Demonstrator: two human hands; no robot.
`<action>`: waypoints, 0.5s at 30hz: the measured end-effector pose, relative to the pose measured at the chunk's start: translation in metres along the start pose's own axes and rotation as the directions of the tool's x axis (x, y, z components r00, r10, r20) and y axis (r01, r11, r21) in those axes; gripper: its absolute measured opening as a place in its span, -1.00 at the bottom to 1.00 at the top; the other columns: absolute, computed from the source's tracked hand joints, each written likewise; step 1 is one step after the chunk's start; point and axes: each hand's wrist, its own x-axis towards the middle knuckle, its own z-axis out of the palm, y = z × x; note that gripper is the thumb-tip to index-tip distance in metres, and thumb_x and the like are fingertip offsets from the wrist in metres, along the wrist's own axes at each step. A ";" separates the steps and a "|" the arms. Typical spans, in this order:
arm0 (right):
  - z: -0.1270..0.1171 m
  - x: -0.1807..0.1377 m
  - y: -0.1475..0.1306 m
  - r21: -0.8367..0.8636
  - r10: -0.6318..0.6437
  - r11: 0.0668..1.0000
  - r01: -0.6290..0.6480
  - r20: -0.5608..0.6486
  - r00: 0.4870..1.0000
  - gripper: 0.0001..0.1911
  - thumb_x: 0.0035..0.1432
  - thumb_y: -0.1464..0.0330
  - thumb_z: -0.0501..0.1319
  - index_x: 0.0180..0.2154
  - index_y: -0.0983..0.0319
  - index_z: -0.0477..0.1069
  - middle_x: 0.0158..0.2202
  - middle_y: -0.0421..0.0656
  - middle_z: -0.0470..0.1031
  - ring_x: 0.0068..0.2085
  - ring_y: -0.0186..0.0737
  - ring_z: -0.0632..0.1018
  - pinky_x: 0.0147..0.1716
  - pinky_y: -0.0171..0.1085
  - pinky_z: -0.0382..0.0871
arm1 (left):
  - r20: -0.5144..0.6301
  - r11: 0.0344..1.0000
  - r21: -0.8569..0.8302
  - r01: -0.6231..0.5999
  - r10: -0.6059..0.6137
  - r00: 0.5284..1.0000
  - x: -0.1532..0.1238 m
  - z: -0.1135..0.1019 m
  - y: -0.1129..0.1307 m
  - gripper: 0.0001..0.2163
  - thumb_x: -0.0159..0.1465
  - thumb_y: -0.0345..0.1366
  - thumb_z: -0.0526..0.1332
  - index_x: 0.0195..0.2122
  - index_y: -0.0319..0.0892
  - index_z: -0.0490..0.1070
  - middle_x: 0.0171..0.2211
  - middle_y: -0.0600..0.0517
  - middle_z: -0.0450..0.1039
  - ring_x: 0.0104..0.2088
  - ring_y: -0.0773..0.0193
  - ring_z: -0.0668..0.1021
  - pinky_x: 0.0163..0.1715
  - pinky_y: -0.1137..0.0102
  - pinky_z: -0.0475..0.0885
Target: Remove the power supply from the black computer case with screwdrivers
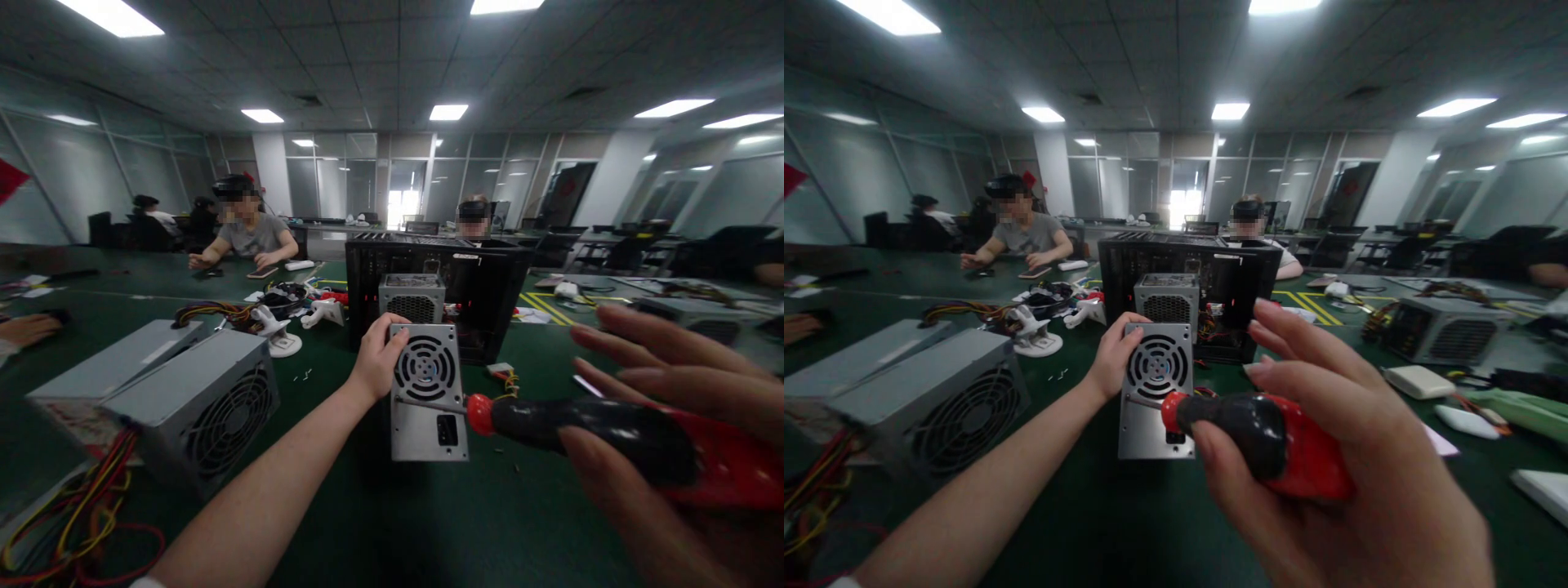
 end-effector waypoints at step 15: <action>-0.047 0.041 -0.011 0.059 -0.097 0.995 0.076 0.611 0.786 -0.63 0.34 0.41 0.22 0.11 -0.01 0.28 0.10 -0.26 0.58 0.05 -0.30 0.64 -0.09 -0.50 0.57 | -0.009 0.990 -0.067 0.122 -0.123 0.992 -0.001 -0.003 -0.009 -0.66 0.19 0.04 0.20 -0.23 -0.13 0.42 -0.32 0.01 0.48 -0.26 0.10 0.51 -0.26 0.28 0.41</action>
